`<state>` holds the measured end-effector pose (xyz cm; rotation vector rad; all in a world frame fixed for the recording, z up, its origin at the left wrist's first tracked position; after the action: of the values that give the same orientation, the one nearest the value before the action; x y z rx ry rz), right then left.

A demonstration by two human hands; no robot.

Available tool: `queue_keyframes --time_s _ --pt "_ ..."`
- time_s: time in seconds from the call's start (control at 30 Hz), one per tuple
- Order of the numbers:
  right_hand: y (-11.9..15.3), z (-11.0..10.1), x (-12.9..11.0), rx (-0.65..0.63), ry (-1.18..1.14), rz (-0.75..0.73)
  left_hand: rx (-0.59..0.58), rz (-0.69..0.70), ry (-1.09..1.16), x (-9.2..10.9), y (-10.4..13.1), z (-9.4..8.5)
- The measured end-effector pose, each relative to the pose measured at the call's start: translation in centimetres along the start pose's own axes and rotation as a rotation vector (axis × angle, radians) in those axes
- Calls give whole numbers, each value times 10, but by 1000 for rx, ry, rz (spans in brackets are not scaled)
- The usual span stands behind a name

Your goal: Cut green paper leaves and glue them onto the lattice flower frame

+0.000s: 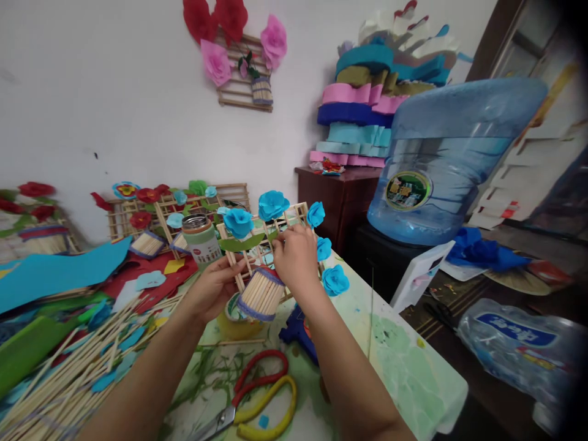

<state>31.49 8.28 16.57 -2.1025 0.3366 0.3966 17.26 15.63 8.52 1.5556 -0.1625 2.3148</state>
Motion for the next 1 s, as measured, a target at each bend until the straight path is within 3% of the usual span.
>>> queue_keyframes --time_s 0.4,0.67,1.0 --pt "-4 11 10 -94 -57 59 1 -12 -14 -2 2 0" --pt "-2 4 5 -7 -106 45 63 -7 16 1 0 -2" --pt "-1 9 5 -35 -88 50 50 5 17 -1 -3 -4"
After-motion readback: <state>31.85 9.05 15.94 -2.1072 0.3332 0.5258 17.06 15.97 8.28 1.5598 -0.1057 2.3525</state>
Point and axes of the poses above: each hand's wrist, its own y-axis away from the middle knuckle, its own z-axis out of the palm, x = y × z, the point moved 8 cm from there along -y, towards the middle knuckle, and after that the axes turned 11 degrees about x, right-handed, at the moved point
